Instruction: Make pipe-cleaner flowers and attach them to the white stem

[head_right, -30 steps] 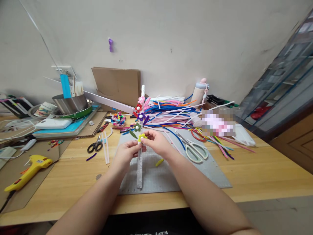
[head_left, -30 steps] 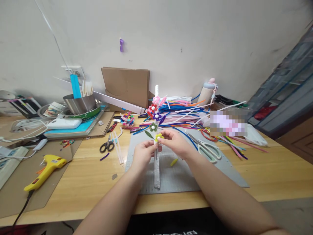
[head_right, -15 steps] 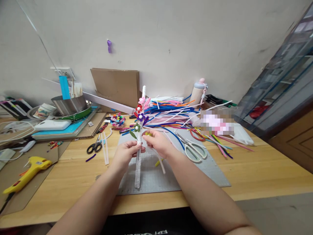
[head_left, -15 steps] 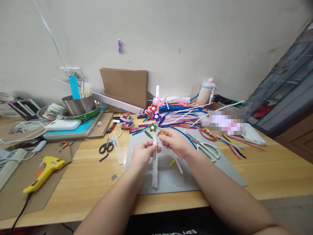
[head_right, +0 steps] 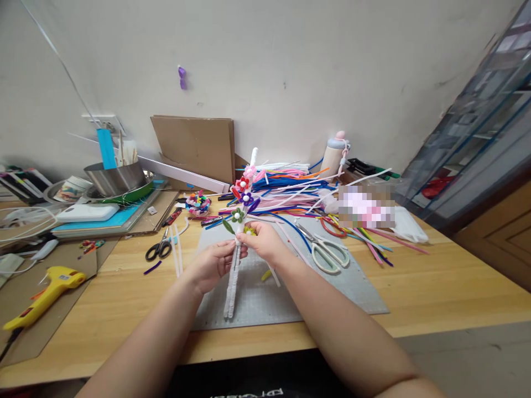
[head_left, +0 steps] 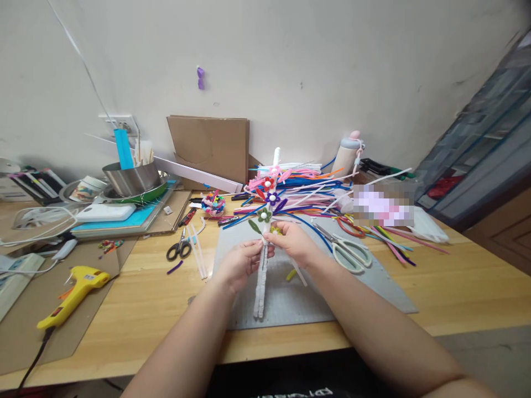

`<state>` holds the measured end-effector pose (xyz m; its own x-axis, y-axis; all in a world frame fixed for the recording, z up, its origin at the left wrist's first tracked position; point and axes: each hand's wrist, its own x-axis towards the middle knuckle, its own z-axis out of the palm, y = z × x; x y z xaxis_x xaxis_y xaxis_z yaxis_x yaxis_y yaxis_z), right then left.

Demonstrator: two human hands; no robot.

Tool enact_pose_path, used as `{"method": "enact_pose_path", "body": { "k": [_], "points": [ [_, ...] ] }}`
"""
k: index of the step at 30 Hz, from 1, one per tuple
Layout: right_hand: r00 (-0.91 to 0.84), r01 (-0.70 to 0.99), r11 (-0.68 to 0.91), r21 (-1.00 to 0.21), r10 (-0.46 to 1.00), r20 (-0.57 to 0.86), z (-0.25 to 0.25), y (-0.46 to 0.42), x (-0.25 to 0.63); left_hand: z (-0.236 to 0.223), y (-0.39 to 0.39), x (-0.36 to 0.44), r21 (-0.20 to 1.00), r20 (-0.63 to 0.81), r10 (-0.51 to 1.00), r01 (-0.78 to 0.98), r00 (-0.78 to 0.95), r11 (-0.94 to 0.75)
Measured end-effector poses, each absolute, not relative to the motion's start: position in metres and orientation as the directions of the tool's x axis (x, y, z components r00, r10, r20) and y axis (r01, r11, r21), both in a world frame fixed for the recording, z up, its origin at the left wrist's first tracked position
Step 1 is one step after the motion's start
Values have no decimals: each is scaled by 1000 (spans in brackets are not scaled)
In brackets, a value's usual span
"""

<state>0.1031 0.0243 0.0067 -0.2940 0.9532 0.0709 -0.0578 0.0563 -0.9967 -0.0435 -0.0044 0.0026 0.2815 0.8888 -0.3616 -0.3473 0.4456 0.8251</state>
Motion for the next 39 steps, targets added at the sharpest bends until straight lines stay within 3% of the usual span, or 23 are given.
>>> {"method": "enact_pose_path", "body": {
  "k": [16,20,28,34,39],
  "points": [
    [-316,-37,102,-994,943,108,4,27,106,0,-4,-40,718,-411,871,-495,268,490],
    [-296,-3,122,-992,948,118,4,27,106,-2,-4,-41,771,-368,898,-460,241,440],
    [-306,-8,110,-994,946,107,4,25,102,-7,1,-41,947,-213,973,-227,89,228],
    [-271,-96,22,-995,961,47,13,30,114,-8,3,-40,963,-169,985,-216,-25,160],
    [-229,-240,99,-966,961,156,24,25,119,-9,4,-42,960,-170,981,-238,-91,145]
  ]
}}
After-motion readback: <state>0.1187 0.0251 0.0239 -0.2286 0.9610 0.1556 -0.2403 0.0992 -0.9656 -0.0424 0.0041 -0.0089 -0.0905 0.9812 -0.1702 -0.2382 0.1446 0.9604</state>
